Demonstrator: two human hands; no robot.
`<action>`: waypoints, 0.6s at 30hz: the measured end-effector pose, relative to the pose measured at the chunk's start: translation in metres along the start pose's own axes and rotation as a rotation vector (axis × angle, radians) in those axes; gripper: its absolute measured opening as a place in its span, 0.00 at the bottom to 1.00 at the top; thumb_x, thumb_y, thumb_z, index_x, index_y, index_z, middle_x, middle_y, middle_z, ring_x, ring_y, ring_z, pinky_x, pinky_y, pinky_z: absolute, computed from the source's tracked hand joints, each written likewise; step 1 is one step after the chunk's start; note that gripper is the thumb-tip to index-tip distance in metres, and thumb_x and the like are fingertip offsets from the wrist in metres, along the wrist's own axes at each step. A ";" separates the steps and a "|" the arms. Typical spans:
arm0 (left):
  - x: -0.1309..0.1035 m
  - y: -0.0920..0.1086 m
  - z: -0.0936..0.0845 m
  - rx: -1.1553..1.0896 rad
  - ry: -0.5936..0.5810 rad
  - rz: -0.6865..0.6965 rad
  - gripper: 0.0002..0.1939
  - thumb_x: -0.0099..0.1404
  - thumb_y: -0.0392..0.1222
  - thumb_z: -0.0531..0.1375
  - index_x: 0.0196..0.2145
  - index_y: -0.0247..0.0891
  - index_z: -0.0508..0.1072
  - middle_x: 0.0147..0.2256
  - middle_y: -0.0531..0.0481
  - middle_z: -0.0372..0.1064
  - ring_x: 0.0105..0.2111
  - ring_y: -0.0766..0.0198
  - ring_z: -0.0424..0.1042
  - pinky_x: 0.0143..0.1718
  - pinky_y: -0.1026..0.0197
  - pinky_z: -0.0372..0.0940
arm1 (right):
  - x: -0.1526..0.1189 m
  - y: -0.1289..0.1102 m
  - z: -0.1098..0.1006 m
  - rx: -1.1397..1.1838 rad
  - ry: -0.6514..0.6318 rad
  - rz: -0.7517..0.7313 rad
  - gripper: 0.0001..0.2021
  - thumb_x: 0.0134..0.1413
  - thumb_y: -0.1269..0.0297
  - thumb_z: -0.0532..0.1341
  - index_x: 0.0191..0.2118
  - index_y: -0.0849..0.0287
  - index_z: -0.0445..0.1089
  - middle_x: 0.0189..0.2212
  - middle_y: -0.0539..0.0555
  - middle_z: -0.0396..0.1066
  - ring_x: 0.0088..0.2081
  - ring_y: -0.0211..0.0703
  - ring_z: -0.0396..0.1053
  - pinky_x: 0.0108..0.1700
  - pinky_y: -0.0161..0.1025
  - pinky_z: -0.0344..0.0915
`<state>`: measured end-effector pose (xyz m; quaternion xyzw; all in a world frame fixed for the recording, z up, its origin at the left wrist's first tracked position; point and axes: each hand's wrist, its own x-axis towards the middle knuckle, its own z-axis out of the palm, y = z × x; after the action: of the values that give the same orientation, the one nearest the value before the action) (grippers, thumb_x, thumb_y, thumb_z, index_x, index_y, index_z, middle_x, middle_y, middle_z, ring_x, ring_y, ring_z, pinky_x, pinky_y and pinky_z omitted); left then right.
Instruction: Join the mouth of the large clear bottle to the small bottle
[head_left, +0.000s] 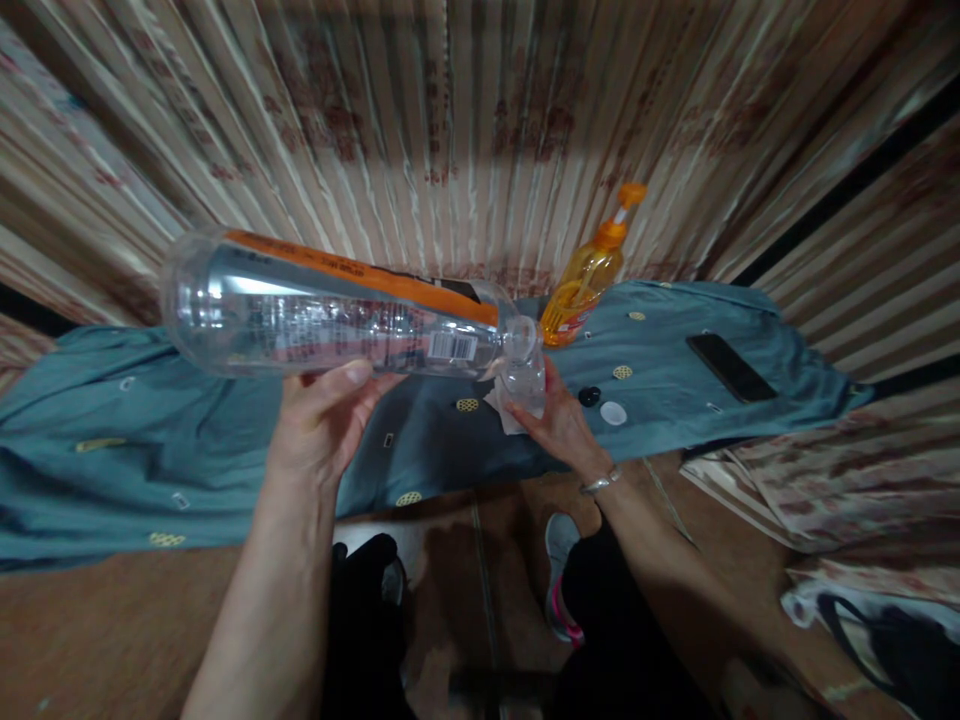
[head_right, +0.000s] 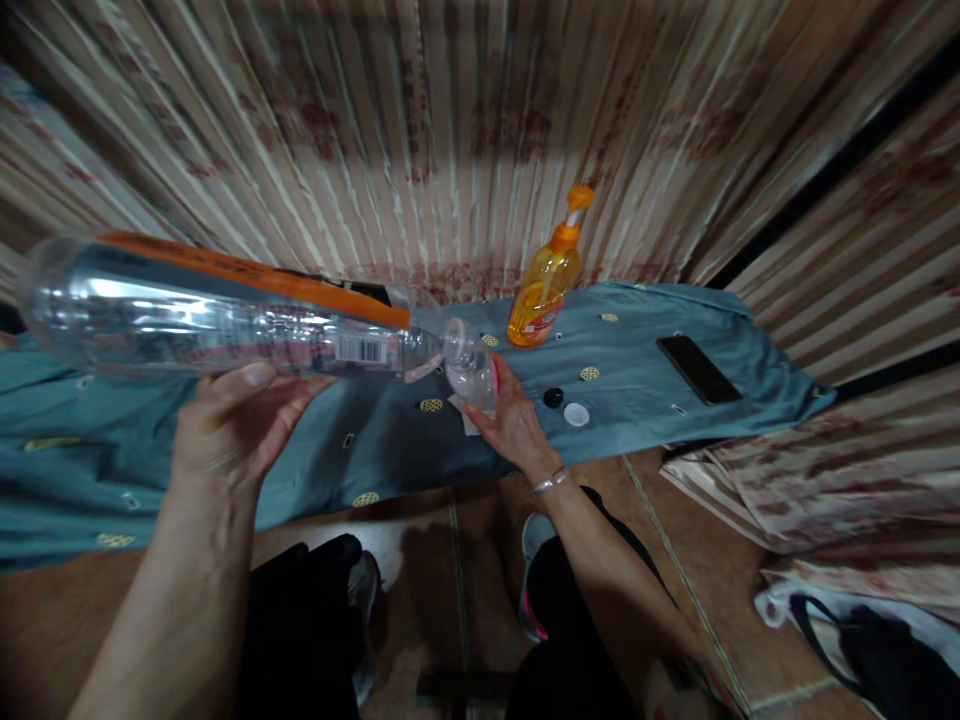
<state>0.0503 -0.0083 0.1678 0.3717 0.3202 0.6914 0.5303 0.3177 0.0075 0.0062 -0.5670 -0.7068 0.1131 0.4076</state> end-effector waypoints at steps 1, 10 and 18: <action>0.000 0.000 0.000 0.005 -0.003 0.000 0.20 0.41 0.35 0.78 0.23 0.43 0.70 0.24 0.56 0.76 0.32 0.55 0.81 0.47 0.43 0.81 | 0.000 0.000 0.000 -0.001 0.000 0.001 0.44 0.63 0.44 0.66 0.75 0.60 0.50 0.66 0.70 0.70 0.66 0.64 0.72 0.65 0.63 0.72; 0.000 0.002 0.005 0.027 0.035 -0.012 0.26 0.38 0.34 0.76 0.37 0.46 0.78 0.33 0.51 0.82 0.39 0.45 0.83 0.49 0.36 0.80 | 0.000 0.000 -0.001 0.003 -0.002 -0.008 0.45 0.63 0.45 0.66 0.75 0.61 0.49 0.68 0.72 0.68 0.67 0.65 0.71 0.66 0.64 0.71; -0.001 0.003 0.007 0.007 0.037 -0.008 0.28 0.39 0.32 0.74 0.40 0.46 0.78 0.37 0.50 0.83 0.36 0.48 0.83 0.45 0.40 0.82 | 0.000 -0.001 -0.002 0.005 -0.012 0.013 0.45 0.62 0.46 0.67 0.75 0.60 0.50 0.67 0.71 0.69 0.66 0.65 0.71 0.65 0.63 0.72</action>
<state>0.0553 -0.0100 0.1736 0.3594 0.3337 0.6949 0.5259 0.3183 0.0070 0.0079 -0.5699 -0.7054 0.1209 0.4038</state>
